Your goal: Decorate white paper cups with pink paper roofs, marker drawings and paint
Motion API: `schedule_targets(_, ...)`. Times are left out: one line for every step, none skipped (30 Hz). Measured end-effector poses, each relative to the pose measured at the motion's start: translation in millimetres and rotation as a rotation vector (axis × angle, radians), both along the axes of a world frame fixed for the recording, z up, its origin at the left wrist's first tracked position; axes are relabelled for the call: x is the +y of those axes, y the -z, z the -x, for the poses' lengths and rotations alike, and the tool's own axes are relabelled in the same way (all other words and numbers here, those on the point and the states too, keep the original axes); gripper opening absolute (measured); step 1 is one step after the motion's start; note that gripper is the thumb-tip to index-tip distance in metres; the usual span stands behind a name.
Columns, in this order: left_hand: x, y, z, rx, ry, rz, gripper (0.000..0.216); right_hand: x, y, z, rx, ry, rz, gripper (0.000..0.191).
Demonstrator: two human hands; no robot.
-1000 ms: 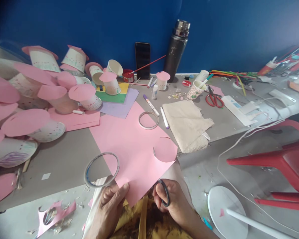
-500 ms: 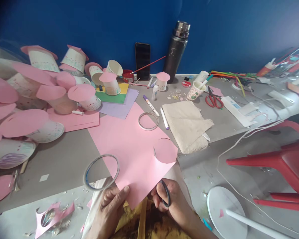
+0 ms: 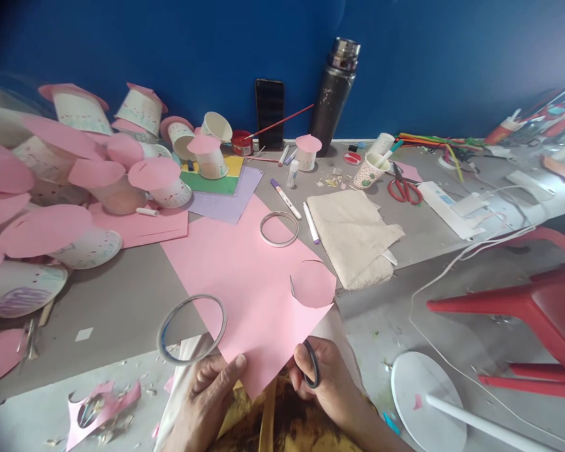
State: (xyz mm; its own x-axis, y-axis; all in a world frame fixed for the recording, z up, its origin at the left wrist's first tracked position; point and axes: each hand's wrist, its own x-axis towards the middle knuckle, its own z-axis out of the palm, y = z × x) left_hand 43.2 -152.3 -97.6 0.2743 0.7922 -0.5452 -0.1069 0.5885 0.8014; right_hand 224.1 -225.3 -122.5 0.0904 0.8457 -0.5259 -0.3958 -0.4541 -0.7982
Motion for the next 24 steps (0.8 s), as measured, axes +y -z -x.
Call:
schedule_targets(0,0.3,0,0.001,0.003,0.002,0.050,0,0.5,0,-0.006,-0.002,-0.002,0.070)
schedule_targets(0,0.7,0,0.002,0.005,0.003,0.050,0,0.6,0,-0.013,-0.003,-0.001,0.070)
schedule_targets(-1,1.1,0,0.002,0.005,0.003,0.050,0,0.3,1,-0.021,-0.002,0.003,0.071)
schedule_targets(-1,1.4,0,0.002,0.005,0.002,0.051,0,-0.3,1,-0.027,-0.001,0.008,0.071)
schedule_targets(-1,1.6,1,0.002,0.006,0.001,0.052,0,-1.3,1,-0.033,0.000,0.013,0.071)
schedule_targets(-1,1.7,1,0.002,0.008,0.000,0.053,1,-2.4,1,-0.040,-0.002,0.016,0.071)
schedule_targets(-1,1.6,1,0.003,0.009,0.000,0.054,1,-3.5,2,-0.046,-0.006,0.018,0.072)
schedule_targets(-1,1.4,1,0.005,0.011,0.002,0.053,2,-4.4,2,-0.054,-0.012,0.019,0.072)
schedule_targets(-1,0.9,1,0.010,0.017,0.004,0.052,3,-5.0,2,-0.061,-0.018,0.020,0.073)
schedule_targets(-1,0.3,1,0.019,0.025,0.004,0.052,3,-5.3,3,-0.065,-0.022,0.022,0.073)
schedule_targets(0,-0.6,1,0.028,0.035,0.003,0.053,4,-5.4,3,-0.069,-0.023,0.026,0.074)
schedule_targets(0,-1.6,1,0.036,0.042,0.002,0.053,4,-5.4,3,-0.071,-0.021,0.031,0.074)
schedule_targets(0,-2.8,1,0.043,0.046,0.004,0.055,5,-5.5,3,-0.072,-0.020,0.037,0.075)
schedule_targets(1,-4.2,1,0.049,0.047,0.007,0.056,5,-5.8,3,-0.077,-0.018,0.043,0.076)
schedule_targets(1,-5.6,0,0.055,0.045,0.013,0.057,6,-6.3,3,-0.084,-0.023,0.046,0.077)
schedule_targets(2,-7.1,0,0.064,0.042,0.021,0.057,6,-7.0,3,-0.091,-0.030,0.046,0.077)
schedule_targets(2,-8.4,-1,0.076,0.044,0.028,0.057,7,-7.8,3,-0.094,-0.034,0.043,0.078)
schedule_targets(2,-9.6,-1,0.089,0.049,0.034,0.057,7,-8.7,3,-0.088,-0.033,0.038,0.077)
schedule_targets(2,-10.5,-2,0.098,0.057,0.040,0.056,7,-9.3,3,-0.076,-0.026,0.031,0.077)
schedule_targets(2,-11.0,-2,0.102,0.065,0.046,0.056,8,-9.8,3,-0.058,-0.016,0.022,0.076)
schedule_targets(2,-11.0,-3,0.099,0.072,0.051,0.055,8,-10.2,4,-0.036,-0.005,0.012,0.075)
schedule_targets(2,-10.4,-4,0.088,0.075,0.056,0.055,8,-10.4,4,-0.016,0.004,0.002,0.074)
schedule_targets(2,-9.0,-4,0.067,0.074,0.063,0.054,8,-10.7,4,0.003,0.007,-0.010,0.074)
schedule_targets(2,-6.9,-5,0.041,0.071,0.068,0.054,8,-11.1,4,0.017,0.006,-0.022,0.074)
